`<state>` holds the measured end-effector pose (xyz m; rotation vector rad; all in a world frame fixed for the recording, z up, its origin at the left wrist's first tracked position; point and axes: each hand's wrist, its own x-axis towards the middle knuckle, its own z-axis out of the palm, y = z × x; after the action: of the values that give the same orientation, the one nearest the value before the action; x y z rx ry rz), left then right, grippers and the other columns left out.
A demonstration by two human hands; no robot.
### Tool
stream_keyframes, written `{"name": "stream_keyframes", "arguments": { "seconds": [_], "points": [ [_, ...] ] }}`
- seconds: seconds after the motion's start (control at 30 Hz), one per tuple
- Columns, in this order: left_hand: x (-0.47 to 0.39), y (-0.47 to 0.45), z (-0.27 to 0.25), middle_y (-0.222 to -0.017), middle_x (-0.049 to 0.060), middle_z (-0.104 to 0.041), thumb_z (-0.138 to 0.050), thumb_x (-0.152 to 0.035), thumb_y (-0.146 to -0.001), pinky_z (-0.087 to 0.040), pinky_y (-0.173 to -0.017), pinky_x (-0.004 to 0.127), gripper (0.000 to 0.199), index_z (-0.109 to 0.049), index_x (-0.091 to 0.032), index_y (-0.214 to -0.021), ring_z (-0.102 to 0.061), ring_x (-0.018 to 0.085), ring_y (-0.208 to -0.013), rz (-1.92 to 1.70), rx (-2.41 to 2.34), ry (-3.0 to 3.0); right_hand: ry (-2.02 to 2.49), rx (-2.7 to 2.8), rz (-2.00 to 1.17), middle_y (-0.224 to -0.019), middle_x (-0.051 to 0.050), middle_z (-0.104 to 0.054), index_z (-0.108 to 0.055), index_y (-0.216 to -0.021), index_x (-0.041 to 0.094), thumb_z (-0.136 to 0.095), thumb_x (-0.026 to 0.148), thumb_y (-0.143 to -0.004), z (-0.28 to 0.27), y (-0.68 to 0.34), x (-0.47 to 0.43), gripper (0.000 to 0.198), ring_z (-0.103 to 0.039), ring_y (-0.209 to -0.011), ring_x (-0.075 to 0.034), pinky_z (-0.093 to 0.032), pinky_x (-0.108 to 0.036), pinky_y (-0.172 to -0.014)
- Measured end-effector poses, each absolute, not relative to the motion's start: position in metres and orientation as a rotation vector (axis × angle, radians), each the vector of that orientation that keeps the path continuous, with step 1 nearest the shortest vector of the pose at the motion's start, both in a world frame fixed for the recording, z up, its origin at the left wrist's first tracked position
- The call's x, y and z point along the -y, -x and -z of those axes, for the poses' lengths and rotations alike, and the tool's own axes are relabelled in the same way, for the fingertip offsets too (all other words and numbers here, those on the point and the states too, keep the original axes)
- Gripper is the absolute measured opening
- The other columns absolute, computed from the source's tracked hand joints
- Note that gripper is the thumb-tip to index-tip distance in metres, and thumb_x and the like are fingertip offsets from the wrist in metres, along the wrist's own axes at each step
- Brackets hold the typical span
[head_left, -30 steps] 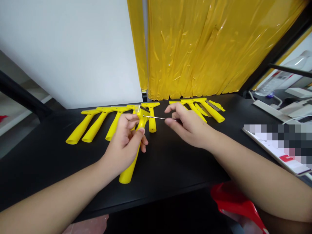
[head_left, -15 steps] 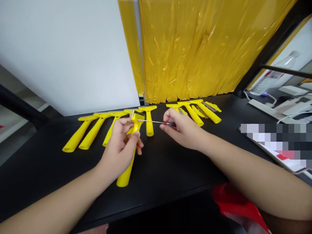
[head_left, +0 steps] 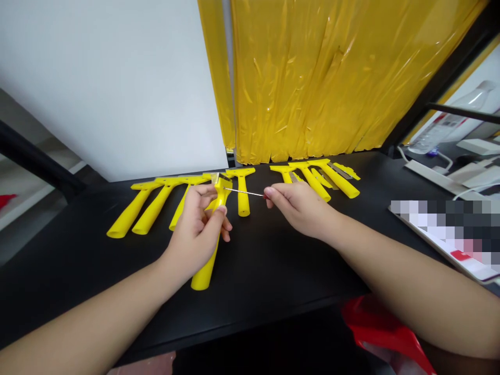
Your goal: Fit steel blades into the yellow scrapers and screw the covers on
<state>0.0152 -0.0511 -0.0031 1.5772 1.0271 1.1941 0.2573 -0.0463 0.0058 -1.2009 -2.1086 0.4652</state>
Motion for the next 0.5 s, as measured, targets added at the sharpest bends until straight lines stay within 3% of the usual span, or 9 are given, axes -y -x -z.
{"name": "stream_keyframes", "arguments": {
  "seconds": [0.07, 0.13, 0.23, 0.37, 0.5],
  "points": [
    [0.050, -0.014, 0.004, -0.106, 0.001, -0.062, -0.070, -0.020, -0.091, -0.058, -0.052, 0.026, 0.035, -0.044, -0.025, -0.113, -0.066, 0.010, -0.060, -1.195, -1.023, -1.566, 1.176, 2.100, -0.520, -0.071, 0.003, -0.057, -0.055, -0.104, 0.022, -0.050, 0.039, -0.107, -0.005, -0.257, 0.047, 0.018, -0.050, -0.064, -0.016, -0.037, -0.030, -0.065],
    [0.049, -0.014, 0.004, -0.104, 0.001, -0.063, -0.069, -0.019, -0.091, -0.058, -0.053, 0.026, 0.035, -0.043, -0.025, -0.114, -0.066, 0.010, -0.060, -1.194, -1.028, -1.576, 1.164, 2.106, -0.523, -0.076, 0.003, -0.059, -0.049, -0.111, 0.023, -0.058, 0.034, -0.102, -0.005, -0.258, 0.046, 0.016, -0.050, -0.065, -0.016, -0.037, -0.029, -0.064],
    [0.048, -0.014, 0.005, -0.103, 0.001, -0.063, -0.068, -0.020, -0.092, -0.058, -0.052, 0.026, 0.032, -0.043, -0.024, -0.113, -0.066, 0.010, -0.059, -1.189, -1.045, -1.589, 1.196, 2.098, -0.458, -0.080, 0.000, -0.062, -0.051, -0.098, 0.023, -0.055, 0.032, -0.103, -0.005, -0.260, 0.042, 0.012, -0.054, -0.070, -0.017, -0.037, -0.030, -0.065],
    [0.050, -0.017, 0.004, -0.100, -0.001, -0.064, -0.073, -0.018, -0.088, -0.057, -0.052, 0.024, 0.037, -0.045, -0.024, -0.111, -0.065, 0.009, -0.058, -1.175, -1.043, -1.501, 1.267, 2.090, -0.460, -0.075, -0.001, -0.063, -0.061, -0.082, 0.021, -0.042, 0.040, -0.110, -0.004, -0.261, 0.037, 0.039, -0.058, -0.073, -0.018, -0.039, -0.033, -0.072],
    [0.050, -0.017, 0.003, -0.099, -0.001, -0.066, -0.074, -0.016, -0.086, -0.057, -0.053, 0.024, 0.040, -0.045, -0.024, -0.112, -0.065, 0.009, -0.058, -1.165, -1.050, -1.463, 1.160, 2.089, -0.592, -0.073, 0.004, -0.058, -0.057, -0.107, 0.023, -0.054, 0.038, -0.105, -0.001, -0.265, 0.037, 0.015, -0.052, -0.066, -0.016, -0.038, -0.030, -0.067]
  ]
}}
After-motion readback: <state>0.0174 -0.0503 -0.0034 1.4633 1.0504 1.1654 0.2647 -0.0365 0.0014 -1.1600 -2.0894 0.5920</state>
